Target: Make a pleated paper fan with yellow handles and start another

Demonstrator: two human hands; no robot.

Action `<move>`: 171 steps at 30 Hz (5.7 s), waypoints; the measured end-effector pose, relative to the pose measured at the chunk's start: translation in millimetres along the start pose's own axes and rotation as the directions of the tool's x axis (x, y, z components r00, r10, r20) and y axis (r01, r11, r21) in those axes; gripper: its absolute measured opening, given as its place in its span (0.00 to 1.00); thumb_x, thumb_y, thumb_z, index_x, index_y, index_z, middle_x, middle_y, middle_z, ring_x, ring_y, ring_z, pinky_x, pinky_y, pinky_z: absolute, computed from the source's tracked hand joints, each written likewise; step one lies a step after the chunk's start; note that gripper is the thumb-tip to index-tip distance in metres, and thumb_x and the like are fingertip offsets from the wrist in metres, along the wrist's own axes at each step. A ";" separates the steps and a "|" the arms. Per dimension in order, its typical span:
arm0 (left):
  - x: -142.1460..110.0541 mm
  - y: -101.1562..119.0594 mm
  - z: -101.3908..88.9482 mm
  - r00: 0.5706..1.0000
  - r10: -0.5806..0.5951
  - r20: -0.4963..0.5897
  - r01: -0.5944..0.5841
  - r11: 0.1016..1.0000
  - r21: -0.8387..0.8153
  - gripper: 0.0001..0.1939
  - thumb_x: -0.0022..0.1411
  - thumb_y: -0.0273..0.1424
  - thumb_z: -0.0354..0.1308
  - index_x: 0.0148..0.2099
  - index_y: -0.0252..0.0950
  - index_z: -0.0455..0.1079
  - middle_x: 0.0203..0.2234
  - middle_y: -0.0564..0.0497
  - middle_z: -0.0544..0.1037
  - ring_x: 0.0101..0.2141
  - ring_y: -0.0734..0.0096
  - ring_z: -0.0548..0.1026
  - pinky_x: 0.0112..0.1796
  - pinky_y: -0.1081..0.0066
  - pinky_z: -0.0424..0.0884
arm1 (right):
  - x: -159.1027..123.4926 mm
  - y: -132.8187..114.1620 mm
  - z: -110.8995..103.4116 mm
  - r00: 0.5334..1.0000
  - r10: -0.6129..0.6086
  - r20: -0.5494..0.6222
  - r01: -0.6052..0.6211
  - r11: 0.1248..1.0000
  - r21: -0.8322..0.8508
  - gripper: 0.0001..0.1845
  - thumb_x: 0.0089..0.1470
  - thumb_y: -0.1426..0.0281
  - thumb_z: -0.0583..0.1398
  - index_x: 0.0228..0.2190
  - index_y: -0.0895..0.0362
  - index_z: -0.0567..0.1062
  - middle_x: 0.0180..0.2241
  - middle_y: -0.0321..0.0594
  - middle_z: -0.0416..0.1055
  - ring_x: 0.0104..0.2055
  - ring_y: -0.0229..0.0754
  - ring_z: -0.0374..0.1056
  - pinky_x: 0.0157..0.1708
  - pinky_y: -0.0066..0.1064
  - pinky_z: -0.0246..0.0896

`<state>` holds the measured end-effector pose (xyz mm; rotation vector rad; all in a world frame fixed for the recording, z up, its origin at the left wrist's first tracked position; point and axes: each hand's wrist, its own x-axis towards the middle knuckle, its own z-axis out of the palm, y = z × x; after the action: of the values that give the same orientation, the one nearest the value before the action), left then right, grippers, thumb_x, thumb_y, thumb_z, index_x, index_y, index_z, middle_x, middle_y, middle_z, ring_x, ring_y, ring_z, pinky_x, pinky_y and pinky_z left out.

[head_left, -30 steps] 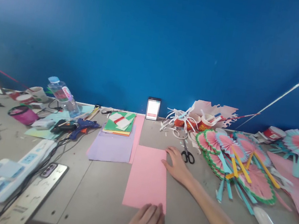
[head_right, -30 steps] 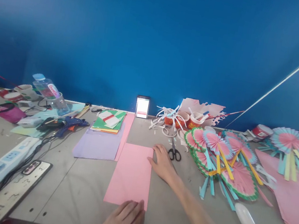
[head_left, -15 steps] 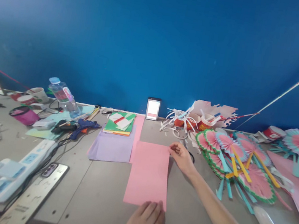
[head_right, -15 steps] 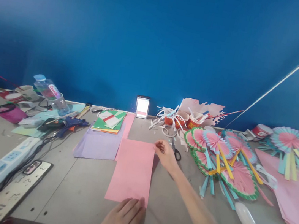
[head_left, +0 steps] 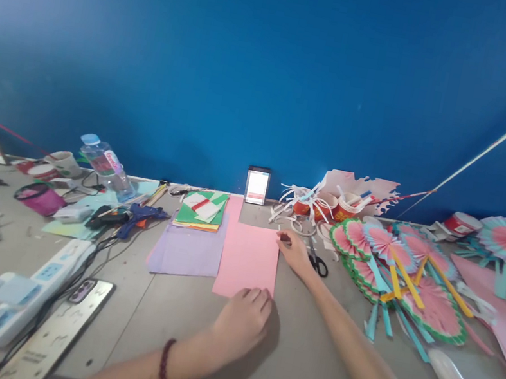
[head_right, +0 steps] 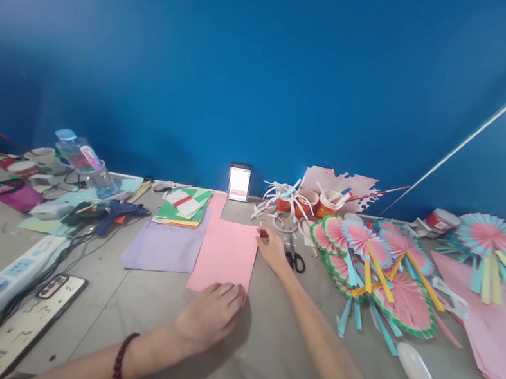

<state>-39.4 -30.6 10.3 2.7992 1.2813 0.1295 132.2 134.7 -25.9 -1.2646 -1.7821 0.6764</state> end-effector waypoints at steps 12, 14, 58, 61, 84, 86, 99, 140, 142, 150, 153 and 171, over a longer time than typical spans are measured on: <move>68.9 -63.8 4.9 0.978 -0.131 -0.163 0.130 0.991 -0.019 0.21 0.64 0.38 0.53 0.55 0.32 0.63 0.55 0.36 0.68 0.53 0.50 0.67 0.49 0.55 0.65 | -7.9 2.0 4.2 0.991 -0.132 -0.024 0.111 0.907 -0.405 0.13 0.55 0.65 0.57 0.41 0.54 0.75 0.44 0.47 0.69 0.49 0.51 0.63 0.52 0.44 0.58; 66.2 -61.8 6.1 0.975 -0.137 -0.174 0.137 0.991 -0.012 0.20 0.64 0.40 0.52 0.54 0.33 0.64 0.51 0.38 0.70 0.49 0.52 0.69 0.46 0.56 0.66 | -9.0 -0.1 4.2 0.988 -0.153 0.022 0.147 0.884 -0.444 0.13 0.55 0.65 0.57 0.42 0.54 0.75 0.44 0.47 0.70 0.49 0.50 0.63 0.51 0.43 0.58; 69.2 -73.0 18.2 0.951 -0.199 -0.235 0.156 0.970 -0.188 0.22 0.62 0.34 0.52 0.57 0.33 0.61 0.60 0.40 0.64 0.60 0.55 0.61 0.59 0.56 0.56 | -15.6 -16.8 4.2 0.960 -0.204 0.193 0.275 0.821 -0.499 0.14 0.57 0.70 0.53 0.43 0.55 0.73 0.47 0.46 0.72 0.51 0.50 0.64 0.50 0.42 0.56; 69.2 -72.9 18.8 0.950 -0.196 -0.242 0.152 0.970 -0.189 0.21 0.62 0.34 0.52 0.56 0.33 0.61 0.59 0.40 0.65 0.60 0.55 0.61 0.59 0.56 0.56 | -15.7 -18.2 3.5 0.958 -0.205 0.199 0.279 0.823 -0.495 0.15 0.57 0.70 0.53 0.45 0.54 0.73 0.48 0.46 0.71 0.51 0.50 0.63 0.51 0.42 0.55; 70.2 -75.3 24.5 0.950 -0.196 -0.245 0.152 0.970 -0.188 0.23 0.62 0.35 0.52 0.58 0.34 0.60 0.60 0.39 0.64 0.60 0.54 0.61 0.59 0.55 0.56 | -16.3 -16.3 5.0 0.954 -0.219 0.206 0.298 0.776 -0.555 0.15 0.58 0.70 0.53 0.46 0.56 0.73 0.49 0.45 0.72 0.51 0.48 0.63 0.51 0.41 0.55; 70.1 -75.1 24.4 0.950 -0.196 -0.244 0.154 0.971 -0.180 0.23 0.62 0.35 0.51 0.58 0.34 0.60 0.60 0.39 0.64 0.60 0.54 0.60 0.59 0.55 0.56 | -16.3 -17.4 4.5 0.953 -0.221 0.209 0.301 0.779 -0.550 0.14 0.58 0.70 0.53 0.44 0.56 0.73 0.48 0.45 0.72 0.50 0.48 0.63 0.50 0.40 0.56; 69.7 -74.7 22.3 0.953 -0.191 -0.237 0.146 0.970 -0.195 0.24 0.62 0.36 0.50 0.59 0.34 0.60 0.60 0.39 0.64 0.60 0.54 0.60 0.59 0.54 0.56 | -16.1 -18.5 4.2 0.957 -0.208 0.201 0.286 0.788 -0.545 0.16 0.57 0.70 0.53 0.46 0.55 0.73 0.49 0.45 0.71 0.52 0.48 0.63 0.52 0.41 0.55; 69.8 -74.5 20.9 0.958 -0.194 -0.209 0.154 0.969 -0.196 0.24 0.63 0.36 0.49 0.60 0.35 0.59 0.61 0.42 0.63 0.61 0.56 0.58 0.59 0.55 0.54 | -18.5 -29.7 2.7 0.956 -0.173 0.237 0.283 0.759 -0.587 0.16 0.60 0.71 0.52 0.48 0.59 0.71 0.52 0.48 0.69 0.53 0.49 0.61 0.52 0.39 0.52; 69.7 -74.7 20.6 0.958 -0.192 -0.212 0.152 0.969 -0.192 0.24 0.63 0.36 0.49 0.59 0.34 0.60 0.61 0.41 0.63 0.61 0.56 0.59 0.59 0.55 0.55 | -18.3 -30.8 2.2 0.958 -0.164 0.237 0.276 0.756 -0.593 0.17 0.60 0.71 0.51 0.49 0.59 0.71 0.53 0.48 0.69 0.53 0.50 0.61 0.52 0.40 0.52; 69.3 -74.4 21.5 0.955 -0.197 -0.221 0.161 0.972 -0.170 0.23 0.63 0.37 0.48 0.59 0.35 0.59 0.60 0.41 0.64 0.60 0.56 0.59 0.59 0.56 0.55 | -18.8 -27.5 2.1 0.960 -0.183 0.210 0.271 0.792 -0.548 0.15 0.59 0.71 0.52 0.45 0.59 0.72 0.48 0.49 0.71 0.51 0.49 0.62 0.51 0.39 0.53; 68.9 -71.9 19.6 0.948 -0.222 -0.230 0.190 0.970 -0.153 0.23 0.62 0.37 0.49 0.58 0.35 0.60 0.58 0.40 0.66 0.58 0.54 0.61 0.56 0.55 0.57 | -18.6 -24.0 2.8 0.957 -0.190 0.217 0.280 0.796 -0.536 0.14 0.59 0.72 0.52 0.43 0.58 0.73 0.46 0.46 0.73 0.50 0.47 0.63 0.51 0.38 0.54; 67.6 -72.1 21.8 0.941 -0.258 -0.220 0.227 0.961 -0.156 0.24 0.61 0.39 0.50 0.58 0.36 0.61 0.60 0.42 0.64 0.57 0.51 0.62 0.55 0.54 0.58 | -20.2 -20.8 5.9 0.935 -0.268 0.233 0.351 0.789 -0.503 0.15 0.61 0.72 0.50 0.39 0.58 0.77 0.42 0.46 0.74 0.47 0.46 0.65 0.50 0.38 0.58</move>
<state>-47.5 67.2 -14.4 2.5512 1.5951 0.5291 120.0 108.6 -18.7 -1.2417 -2.3459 0.0682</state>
